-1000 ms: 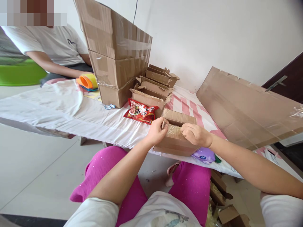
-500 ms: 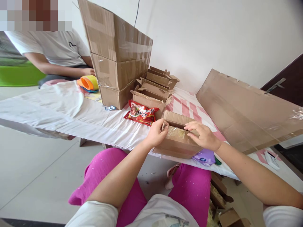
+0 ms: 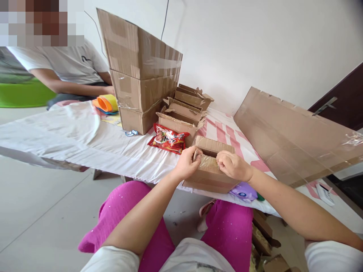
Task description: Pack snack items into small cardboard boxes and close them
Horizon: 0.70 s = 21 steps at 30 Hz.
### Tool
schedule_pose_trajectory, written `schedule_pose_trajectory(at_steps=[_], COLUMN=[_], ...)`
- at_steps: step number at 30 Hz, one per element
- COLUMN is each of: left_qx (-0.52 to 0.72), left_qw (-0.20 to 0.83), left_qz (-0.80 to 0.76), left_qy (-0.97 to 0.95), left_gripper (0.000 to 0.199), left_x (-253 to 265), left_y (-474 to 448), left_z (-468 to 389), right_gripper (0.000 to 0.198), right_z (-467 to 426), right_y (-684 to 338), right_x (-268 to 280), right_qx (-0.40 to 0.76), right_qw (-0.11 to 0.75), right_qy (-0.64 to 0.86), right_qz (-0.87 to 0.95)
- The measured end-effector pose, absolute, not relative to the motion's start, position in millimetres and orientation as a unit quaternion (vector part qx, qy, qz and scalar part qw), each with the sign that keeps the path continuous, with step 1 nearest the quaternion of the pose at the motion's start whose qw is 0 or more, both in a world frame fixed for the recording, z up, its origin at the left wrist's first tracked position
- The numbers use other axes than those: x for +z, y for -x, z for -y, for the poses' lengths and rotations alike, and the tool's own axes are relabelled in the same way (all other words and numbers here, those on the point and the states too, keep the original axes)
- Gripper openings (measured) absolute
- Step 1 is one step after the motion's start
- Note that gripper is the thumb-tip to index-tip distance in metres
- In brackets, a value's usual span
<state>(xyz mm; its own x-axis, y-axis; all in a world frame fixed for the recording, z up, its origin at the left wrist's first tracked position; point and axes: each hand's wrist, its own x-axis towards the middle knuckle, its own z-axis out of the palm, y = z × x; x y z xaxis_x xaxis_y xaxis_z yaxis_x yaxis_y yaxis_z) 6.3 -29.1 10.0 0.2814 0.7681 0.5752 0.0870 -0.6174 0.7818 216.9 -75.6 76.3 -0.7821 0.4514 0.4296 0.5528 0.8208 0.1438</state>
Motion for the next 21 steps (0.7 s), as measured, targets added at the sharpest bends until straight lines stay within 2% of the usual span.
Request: schedule_pose_trajectory(at_steps=[4,7,10,15,21], left_qx=[0.531,0.529,0.525,0.515,0.516], left_qw=[0.339,0.35,0.344,0.341,0.334], left_qz=[-0.295,-0.289,-0.287,-0.301,-0.281], left_qy=[-0.719,-0.717,-0.724,-0.727,-0.737], left_gripper=[0.01,0.009,0.01,0.009,0.01], left_x=[10.1,10.0,10.0,11.0,12.3], left_y=[-5.7,-5.5,-5.0,-5.0,-7.1], left_z=[29.8,30.2,30.2,30.3,31.6], right_gripper=[0.019,0.015,0.008,0.014,0.017], right_z=[76.1,79.0,84.8,94.4,89.2], right_y=[-214.5,-218.7,-225.1,-228.8,-223.7], right_x=[72.6,73.1,79.0,79.3,58.5], right_qx=[-0.078,0.025,0.099,0.01,-0.094], right_qw=[0.275,0.341,0.367,0.286,0.303], right_qy=[0.365,0.449,0.468,0.417,0.347], right_qz=[0.886,0.826,0.798,0.863,0.883])
